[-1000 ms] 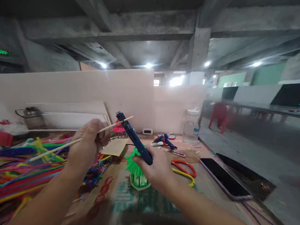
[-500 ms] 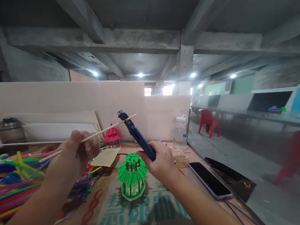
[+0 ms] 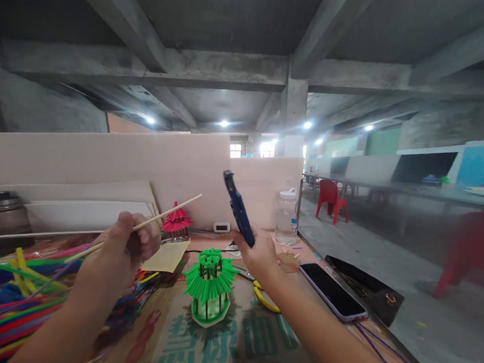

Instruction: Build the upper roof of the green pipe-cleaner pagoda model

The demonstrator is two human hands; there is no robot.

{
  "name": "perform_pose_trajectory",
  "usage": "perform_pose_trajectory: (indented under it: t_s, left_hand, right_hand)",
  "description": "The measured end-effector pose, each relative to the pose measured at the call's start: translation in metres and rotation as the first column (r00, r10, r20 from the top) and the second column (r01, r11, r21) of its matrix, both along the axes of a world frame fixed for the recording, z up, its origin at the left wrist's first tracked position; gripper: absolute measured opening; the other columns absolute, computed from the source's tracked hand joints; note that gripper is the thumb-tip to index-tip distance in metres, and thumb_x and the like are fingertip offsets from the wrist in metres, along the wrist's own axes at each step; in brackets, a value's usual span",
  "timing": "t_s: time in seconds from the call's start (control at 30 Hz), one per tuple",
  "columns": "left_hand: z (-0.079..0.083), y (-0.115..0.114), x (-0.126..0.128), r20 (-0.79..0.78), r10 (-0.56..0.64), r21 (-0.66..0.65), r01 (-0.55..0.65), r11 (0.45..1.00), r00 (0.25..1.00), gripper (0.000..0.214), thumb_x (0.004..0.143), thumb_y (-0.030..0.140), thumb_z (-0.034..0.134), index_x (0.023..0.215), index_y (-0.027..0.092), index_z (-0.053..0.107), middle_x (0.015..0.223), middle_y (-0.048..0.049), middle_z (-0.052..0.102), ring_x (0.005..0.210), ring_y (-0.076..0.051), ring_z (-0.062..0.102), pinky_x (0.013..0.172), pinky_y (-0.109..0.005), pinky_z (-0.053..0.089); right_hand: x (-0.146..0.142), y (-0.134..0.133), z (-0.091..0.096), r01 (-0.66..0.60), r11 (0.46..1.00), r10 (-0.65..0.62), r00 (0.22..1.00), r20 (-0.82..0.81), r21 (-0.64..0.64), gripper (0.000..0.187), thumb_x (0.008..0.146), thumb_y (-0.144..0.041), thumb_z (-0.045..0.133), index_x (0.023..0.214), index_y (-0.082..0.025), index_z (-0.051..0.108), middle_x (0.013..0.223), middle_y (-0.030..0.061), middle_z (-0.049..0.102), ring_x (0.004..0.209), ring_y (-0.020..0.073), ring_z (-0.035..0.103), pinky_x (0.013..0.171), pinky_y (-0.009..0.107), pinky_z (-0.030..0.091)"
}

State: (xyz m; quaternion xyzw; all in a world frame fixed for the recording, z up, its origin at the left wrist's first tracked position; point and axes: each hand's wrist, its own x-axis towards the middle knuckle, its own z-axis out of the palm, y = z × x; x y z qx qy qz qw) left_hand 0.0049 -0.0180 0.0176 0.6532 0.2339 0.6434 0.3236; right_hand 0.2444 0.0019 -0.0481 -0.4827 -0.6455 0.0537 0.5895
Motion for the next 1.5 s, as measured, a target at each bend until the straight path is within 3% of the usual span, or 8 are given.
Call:
perform_pose_trajectory:
  t_s: [0.13,0.3,0.47,0.77,0.93,1.03,1.27,1.5]
  left_hand:
    - [0.003,0.001,0.002,0.108,-0.078,-0.045,0.083,0.996,0.991,0.061,0.068,0.072,0.078,0.051,0.018,0.055,0.049,0.0029,0.048,0.044,-0.009,0.043,0.044,-0.022,0.035]
    - [0.004,0.003,0.003,0.108,-0.19,-0.121,0.202,0.972,0.976,0.059,0.066,0.066,0.083,0.048,0.017,0.057,0.049,0.0032,0.048,0.044,-0.007,0.043,0.044,-0.021,0.036]
    - [0.001,0.009,0.001,0.088,-0.316,-0.181,0.327,0.928,0.945,0.056,0.07,0.061,0.082,0.047,0.017,0.057,0.046,0.0034,0.044,0.042,-0.007,0.041,0.042,-0.02,0.033]
    - [-0.002,0.013,-0.002,0.063,-0.442,-0.176,0.446,0.878,0.895,0.047,0.083,0.053,0.073,0.053,0.018,0.065,0.048,0.0007,0.048,0.045,-0.01,0.044,0.045,-0.022,0.035]
    - [-0.004,0.015,-0.007,0.014,-0.508,-0.14,0.505,0.852,0.861,0.047,0.091,0.051,0.065,0.057,0.018,0.069,0.051,-0.0017,0.051,0.049,-0.012,0.047,0.048,-0.024,0.038]
    - [-0.006,0.016,-0.008,-0.023,-0.544,-0.138,0.536,0.833,0.839,0.05,0.094,0.053,0.06,0.059,0.019,0.071,0.052,-0.0022,0.052,0.05,-0.013,0.049,0.05,-0.025,0.041]
    - [-0.008,0.014,-0.006,-0.014,-0.375,-0.06,0.373,0.926,0.927,0.041,0.087,0.055,0.069,0.065,0.02,0.074,0.053,-0.001,0.056,0.053,-0.013,0.051,0.051,-0.023,0.042]
    - [-0.004,0.009,-0.006,-0.023,-0.214,-0.013,0.214,0.977,0.976,0.035,0.082,0.046,0.072,0.06,0.018,0.069,0.054,-0.0005,0.057,0.052,-0.012,0.05,0.05,-0.023,0.041]
  right_hand:
    - [0.006,0.005,0.003,-0.012,0.999,0.012,1.0,0.007,-0.041,0.059,0.088,-0.073,0.041,0.068,-0.021,0.058,0.064,0.0063,0.064,0.062,0.021,0.06,0.057,0.029,0.04]
    - [0.016,0.002,0.014,-0.06,0.992,0.068,0.995,0.07,-0.114,0.046,0.087,-0.064,0.055,0.085,-0.02,0.067,0.079,0.0052,0.071,0.075,0.0226,0.065,0.065,0.029,0.042]
    - [0.037,0.009,0.023,0.015,0.987,0.008,0.99,0.142,-0.161,0.038,0.084,-0.056,0.06,0.093,-0.02,0.069,0.086,0.0052,0.072,0.081,0.0238,0.065,0.067,0.03,0.041]
    - [0.039,0.013,0.02,-0.035,0.986,0.031,0.999,-0.031,-0.161,0.058,0.084,-0.075,0.046,0.062,-0.022,0.05,0.051,0.0008,0.054,0.05,0.0161,0.052,0.053,0.029,0.04]
    - [0.028,-0.004,0.026,-0.07,0.993,0.063,0.995,-0.074,-0.095,0.057,0.08,-0.076,0.057,0.062,-0.022,0.05,0.047,-0.0029,0.046,0.046,0.0127,0.043,0.048,0.027,0.033]
    - [0.024,-0.013,0.03,-0.161,0.983,0.154,0.984,-0.091,-0.085,0.058,0.084,-0.075,0.056,0.064,-0.021,0.054,0.053,0.0004,0.054,0.052,0.0146,0.051,0.051,0.028,0.039]
    - [0.012,-0.028,0.032,-0.345,0.937,0.342,0.938,-0.054,-0.054,0.047,0.089,-0.06,0.06,0.11,-0.018,0.064,0.095,0.0082,0.071,0.09,0.0237,0.067,0.08,0.036,0.053]
    - [0.001,-0.038,0.033,-0.24,0.961,0.256,0.96,0.115,-0.137,0.031,0.084,-0.048,0.065,0.095,-0.019,0.062,0.09,0.0065,0.071,0.083,0.0237,0.065,0.074,0.035,0.049]
